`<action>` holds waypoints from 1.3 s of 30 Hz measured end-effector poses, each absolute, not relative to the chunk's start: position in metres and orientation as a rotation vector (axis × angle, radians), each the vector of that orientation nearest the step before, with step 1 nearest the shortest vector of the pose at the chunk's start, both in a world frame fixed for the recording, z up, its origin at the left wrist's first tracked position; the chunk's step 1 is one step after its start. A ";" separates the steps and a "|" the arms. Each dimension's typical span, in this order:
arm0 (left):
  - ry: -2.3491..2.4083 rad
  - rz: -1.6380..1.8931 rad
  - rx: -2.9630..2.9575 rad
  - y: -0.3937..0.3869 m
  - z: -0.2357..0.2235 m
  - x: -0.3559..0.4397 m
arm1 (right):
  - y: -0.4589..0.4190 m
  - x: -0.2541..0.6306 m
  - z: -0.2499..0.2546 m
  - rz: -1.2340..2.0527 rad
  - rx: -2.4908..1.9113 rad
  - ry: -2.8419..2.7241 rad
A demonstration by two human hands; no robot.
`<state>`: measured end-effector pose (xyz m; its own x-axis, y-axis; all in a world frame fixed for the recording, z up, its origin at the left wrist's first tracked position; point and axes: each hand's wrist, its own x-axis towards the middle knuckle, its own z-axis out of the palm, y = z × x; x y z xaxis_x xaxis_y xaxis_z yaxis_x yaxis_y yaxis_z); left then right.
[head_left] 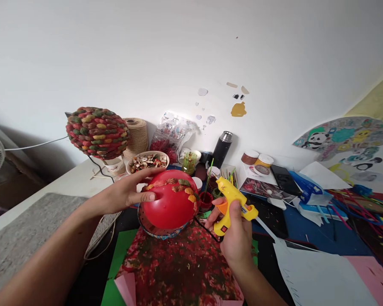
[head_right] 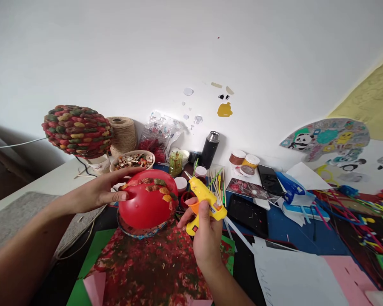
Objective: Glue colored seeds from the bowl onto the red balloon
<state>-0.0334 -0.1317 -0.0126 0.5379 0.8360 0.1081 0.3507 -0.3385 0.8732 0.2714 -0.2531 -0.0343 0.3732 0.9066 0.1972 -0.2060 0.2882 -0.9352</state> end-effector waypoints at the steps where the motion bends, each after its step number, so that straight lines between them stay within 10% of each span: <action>1: 0.977 0.729 1.916 -0.132 -0.012 -0.033 | -0.253 0.271 -0.034 0.893 -0.991 -0.879; 29: 0.916 0.738 1.890 -0.133 0.001 -0.039 | -0.255 0.270 -0.040 0.848 -1.058 -0.917; 39: 1.177 1.378 1.547 -0.115 0.004 -0.033 | -0.257 0.273 -0.034 0.818 -0.985 -0.966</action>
